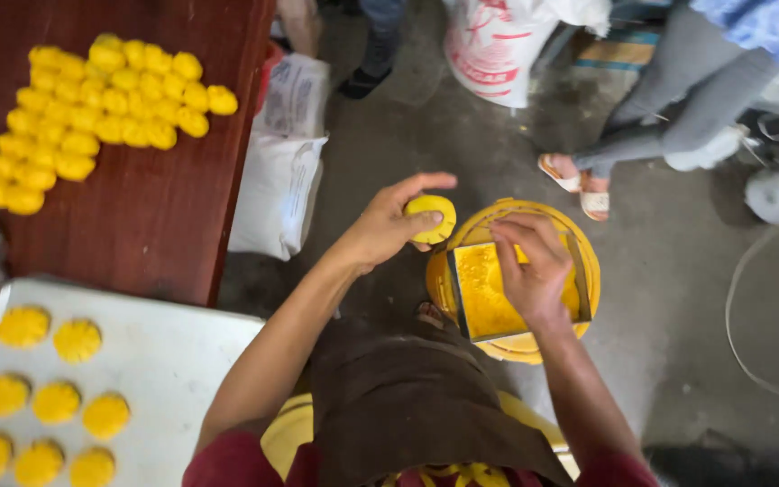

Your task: Shaping small yellow dough balls into decorative patterns using a tool and coating them in yellow powder.

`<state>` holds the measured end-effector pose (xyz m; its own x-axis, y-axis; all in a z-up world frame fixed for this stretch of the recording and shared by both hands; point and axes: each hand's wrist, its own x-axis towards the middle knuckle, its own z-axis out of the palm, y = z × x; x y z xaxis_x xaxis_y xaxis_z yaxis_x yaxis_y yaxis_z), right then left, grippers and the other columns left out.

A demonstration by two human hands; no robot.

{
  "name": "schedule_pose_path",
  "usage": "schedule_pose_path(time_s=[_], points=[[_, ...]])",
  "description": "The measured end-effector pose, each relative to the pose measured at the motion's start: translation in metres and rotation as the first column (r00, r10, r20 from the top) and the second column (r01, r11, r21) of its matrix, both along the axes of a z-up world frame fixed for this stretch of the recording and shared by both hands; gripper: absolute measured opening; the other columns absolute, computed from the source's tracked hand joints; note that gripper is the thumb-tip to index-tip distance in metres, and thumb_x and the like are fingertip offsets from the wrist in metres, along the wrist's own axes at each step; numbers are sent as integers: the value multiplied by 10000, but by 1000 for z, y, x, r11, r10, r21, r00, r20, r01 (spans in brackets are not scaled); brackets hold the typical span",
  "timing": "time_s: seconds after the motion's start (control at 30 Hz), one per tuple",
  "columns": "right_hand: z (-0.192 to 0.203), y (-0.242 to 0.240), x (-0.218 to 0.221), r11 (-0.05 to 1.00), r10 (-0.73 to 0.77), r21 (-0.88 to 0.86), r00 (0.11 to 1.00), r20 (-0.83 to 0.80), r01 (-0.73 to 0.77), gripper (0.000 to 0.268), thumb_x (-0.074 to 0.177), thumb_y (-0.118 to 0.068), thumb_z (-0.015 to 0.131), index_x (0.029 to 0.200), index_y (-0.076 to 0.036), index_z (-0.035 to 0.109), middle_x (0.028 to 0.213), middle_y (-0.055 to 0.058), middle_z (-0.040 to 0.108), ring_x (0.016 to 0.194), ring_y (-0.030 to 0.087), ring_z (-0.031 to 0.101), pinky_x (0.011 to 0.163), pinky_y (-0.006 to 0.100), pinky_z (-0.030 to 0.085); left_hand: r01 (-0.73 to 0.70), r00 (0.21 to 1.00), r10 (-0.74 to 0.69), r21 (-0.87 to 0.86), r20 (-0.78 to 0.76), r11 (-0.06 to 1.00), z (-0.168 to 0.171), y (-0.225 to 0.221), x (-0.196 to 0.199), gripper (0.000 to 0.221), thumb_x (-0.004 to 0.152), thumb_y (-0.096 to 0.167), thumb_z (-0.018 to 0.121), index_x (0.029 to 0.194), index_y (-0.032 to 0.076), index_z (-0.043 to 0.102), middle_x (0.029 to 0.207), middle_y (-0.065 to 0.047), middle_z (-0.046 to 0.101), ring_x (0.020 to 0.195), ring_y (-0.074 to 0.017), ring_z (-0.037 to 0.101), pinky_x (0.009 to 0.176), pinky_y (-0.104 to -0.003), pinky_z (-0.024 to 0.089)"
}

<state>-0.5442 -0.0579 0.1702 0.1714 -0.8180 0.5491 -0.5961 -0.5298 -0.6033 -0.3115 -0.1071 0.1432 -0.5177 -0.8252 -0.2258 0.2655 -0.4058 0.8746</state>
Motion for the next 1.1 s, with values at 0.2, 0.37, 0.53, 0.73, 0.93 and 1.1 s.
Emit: schedule_pose_path(time_s=[0.2,0.37,0.53,0.73,0.93,1.1], points=[[-8,-5,5,991,124,42,984,125,-130,197,909,130,730,1061,4,727,1058,130,688,956,252,701,818,334,570,-122,972,142,-112,188,986,19,21,-10,720,900,64,735,1548,184,443,968,-15,679,759,-47,592,561,-201,487],[-11,-4,6,990,116,72,990,83,-122,179,905,116,726,1041,0,732,1050,133,686,944,253,692,798,324,565,-17,974,47,-137,221,990,30,16,6,797,868,54,767,1566,190,408,939,-19,680,707,-50,551,531,-199,454],[-4,3,18,994,-35,106,999,-31,38,137,933,95,717,1030,0,709,1055,138,693,982,284,692,860,360,551,19,998,-16,-64,58,998,8,1,35,801,832,40,739,1546,179,404,950,12,686,756,-44,548,571,-190,428],[9,13,55,986,-129,90,985,-111,139,162,921,93,724,1051,0,703,1067,147,689,985,298,687,857,364,556,103,994,-106,-76,-36,992,-38,-18,47,384,1018,95,624,1389,1,655,1100,-5,724,964,-70,642,764,-225,503],[15,11,71,982,-175,53,977,-124,182,186,918,101,718,1066,-12,710,1077,145,691,981,289,696,855,361,567,87,987,-107,-164,-121,983,-23,-27,32,555,946,34,710,1470,61,532,1060,-50,712,992,-116,665,904,-294,554],[18,7,53,990,-125,52,990,-73,129,188,915,102,715,1066,-10,719,1084,142,689,983,288,700,836,357,566,97,986,-112,-121,-124,988,-13,-24,14,559,932,54,729,1457,49,536,1104,-57,727,1019,-111,677,921,-283,554]])
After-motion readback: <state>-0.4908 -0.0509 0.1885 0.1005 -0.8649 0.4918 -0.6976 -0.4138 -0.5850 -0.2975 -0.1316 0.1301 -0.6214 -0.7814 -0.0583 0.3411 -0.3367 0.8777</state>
